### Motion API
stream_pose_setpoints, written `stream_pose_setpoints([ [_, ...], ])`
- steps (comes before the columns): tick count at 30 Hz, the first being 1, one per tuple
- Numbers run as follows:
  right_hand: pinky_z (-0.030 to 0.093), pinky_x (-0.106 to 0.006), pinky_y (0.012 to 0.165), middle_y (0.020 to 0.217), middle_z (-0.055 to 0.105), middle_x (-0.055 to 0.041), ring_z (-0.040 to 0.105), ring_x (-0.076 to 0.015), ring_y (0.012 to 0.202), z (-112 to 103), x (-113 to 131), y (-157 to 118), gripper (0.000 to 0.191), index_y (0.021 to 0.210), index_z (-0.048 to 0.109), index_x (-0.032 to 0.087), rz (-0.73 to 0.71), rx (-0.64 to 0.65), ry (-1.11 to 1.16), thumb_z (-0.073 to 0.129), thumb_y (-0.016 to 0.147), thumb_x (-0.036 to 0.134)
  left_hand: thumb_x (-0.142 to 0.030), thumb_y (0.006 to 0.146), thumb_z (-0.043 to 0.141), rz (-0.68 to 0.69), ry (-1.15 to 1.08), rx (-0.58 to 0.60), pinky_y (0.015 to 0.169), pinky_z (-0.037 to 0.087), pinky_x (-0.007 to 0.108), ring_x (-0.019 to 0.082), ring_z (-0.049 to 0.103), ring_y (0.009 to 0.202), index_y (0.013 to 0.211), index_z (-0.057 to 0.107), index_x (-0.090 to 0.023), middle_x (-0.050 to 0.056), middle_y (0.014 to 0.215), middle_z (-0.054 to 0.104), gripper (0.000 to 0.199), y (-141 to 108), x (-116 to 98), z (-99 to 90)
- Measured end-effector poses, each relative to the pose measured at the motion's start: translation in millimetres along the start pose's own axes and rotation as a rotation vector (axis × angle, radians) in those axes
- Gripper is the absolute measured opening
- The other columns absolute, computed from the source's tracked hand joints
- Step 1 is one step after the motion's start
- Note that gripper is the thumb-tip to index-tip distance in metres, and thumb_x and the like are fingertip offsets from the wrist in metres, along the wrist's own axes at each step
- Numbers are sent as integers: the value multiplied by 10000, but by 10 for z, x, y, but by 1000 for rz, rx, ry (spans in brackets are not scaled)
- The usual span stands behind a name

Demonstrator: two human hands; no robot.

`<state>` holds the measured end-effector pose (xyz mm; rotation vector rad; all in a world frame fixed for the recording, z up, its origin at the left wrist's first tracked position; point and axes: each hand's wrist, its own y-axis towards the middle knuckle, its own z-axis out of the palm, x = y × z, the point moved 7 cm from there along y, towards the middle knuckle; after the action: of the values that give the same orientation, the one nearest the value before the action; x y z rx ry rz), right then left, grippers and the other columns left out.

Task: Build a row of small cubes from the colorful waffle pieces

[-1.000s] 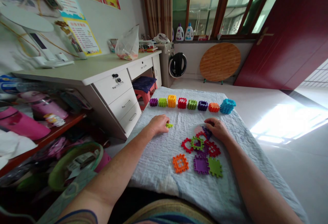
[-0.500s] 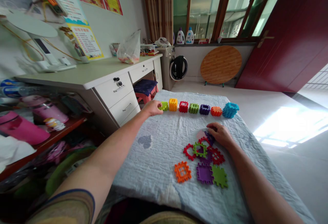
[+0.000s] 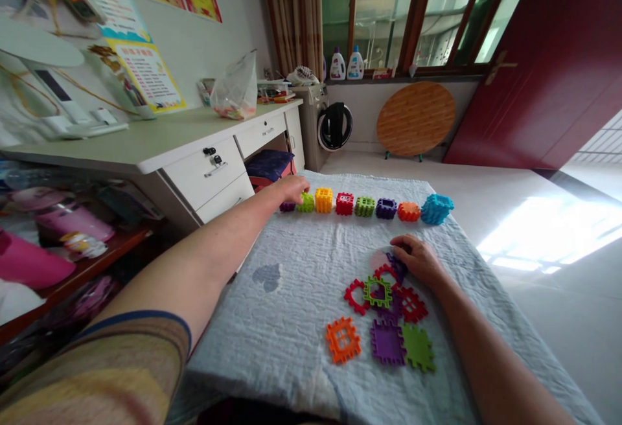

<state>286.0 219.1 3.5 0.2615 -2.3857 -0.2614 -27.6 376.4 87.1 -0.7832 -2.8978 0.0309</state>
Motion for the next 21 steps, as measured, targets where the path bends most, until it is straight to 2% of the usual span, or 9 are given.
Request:
stream_pose_setpoints([
  [5,438,-305,674,785,633,-43,565,-174,693,6,-3,4,237,876,657,173,5,12,-12,495,765,306,-220,617,605,100,93,52,791,445,229,192,577,950,1014,655,-238,23,1092,625,401,50,-62,64],
  [14,445,-297,675,773,635,-33,569,-167,688,18,-26,2,224,887,651,179,15,18,-6,502,772,301,-173,637,581,141,104,67,779,453,249,206,587,965,1099,613,-243,38,1141,614,468,85,-86,161],
  [21,448,-307,690,794,642,-41,570,-173,707,9,-10,3,217,879,655,184,1,12,-1,505,771,298,-139,645,582,121,75,77,851,450,269,221,576,1057,1283,487,-272,36,1226,606,658,46,-78,172],
])
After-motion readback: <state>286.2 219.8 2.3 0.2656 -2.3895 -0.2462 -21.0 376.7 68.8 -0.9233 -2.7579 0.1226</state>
